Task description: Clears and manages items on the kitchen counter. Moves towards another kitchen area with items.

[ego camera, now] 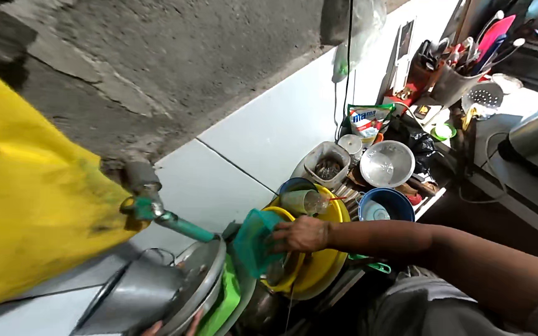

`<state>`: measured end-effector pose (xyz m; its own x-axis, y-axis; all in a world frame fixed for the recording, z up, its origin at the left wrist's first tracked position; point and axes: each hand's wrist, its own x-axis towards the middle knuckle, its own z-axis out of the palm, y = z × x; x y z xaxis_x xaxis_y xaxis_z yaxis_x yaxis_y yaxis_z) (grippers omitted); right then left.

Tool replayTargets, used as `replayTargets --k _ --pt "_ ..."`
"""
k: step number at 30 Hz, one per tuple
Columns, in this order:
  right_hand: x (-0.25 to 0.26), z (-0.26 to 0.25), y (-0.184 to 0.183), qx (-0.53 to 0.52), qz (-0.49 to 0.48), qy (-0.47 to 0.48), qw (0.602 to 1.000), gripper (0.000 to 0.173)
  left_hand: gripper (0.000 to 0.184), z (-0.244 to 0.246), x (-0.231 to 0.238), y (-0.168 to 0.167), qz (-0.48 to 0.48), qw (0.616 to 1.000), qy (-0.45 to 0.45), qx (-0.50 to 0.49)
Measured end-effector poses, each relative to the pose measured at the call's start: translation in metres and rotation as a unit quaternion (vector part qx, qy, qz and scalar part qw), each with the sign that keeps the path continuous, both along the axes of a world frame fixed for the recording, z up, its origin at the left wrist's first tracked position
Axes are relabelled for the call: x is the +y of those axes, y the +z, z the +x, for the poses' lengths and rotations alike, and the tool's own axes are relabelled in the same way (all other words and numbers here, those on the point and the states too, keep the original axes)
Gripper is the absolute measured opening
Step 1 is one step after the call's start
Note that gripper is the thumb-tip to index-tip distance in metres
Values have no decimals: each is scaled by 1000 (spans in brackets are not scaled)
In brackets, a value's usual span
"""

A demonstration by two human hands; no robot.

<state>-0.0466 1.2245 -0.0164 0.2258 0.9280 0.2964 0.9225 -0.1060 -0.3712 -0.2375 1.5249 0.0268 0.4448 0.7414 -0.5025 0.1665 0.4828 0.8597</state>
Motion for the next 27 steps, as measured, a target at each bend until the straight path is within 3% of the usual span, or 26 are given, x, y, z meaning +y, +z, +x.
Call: replayTargets --k 3,7,14,18,21,27 --pt "-50 7 9 113 37 -87 989 25 42 3 1 -7 7 1000 6 4" --pt "-135 28 6 269 -15 -234 934 32 44 2 6 -14 22 999 34 15" --pt "-249 60 -34 253 -107 -485 830 31 48 4 10 -18 21 999 39 27" --pt "-267 73 -55 229 -148 -531 803 32 50 -1 -4 -2 62 997 43 13" --pt "-266 83 -68 223 -183 -534 795 37 59 -12 -26 16 140 989 35 23" --pt "-262 96 -87 218 -237 -535 781 51 56 -45 -70 23 282 959 -21 -31"
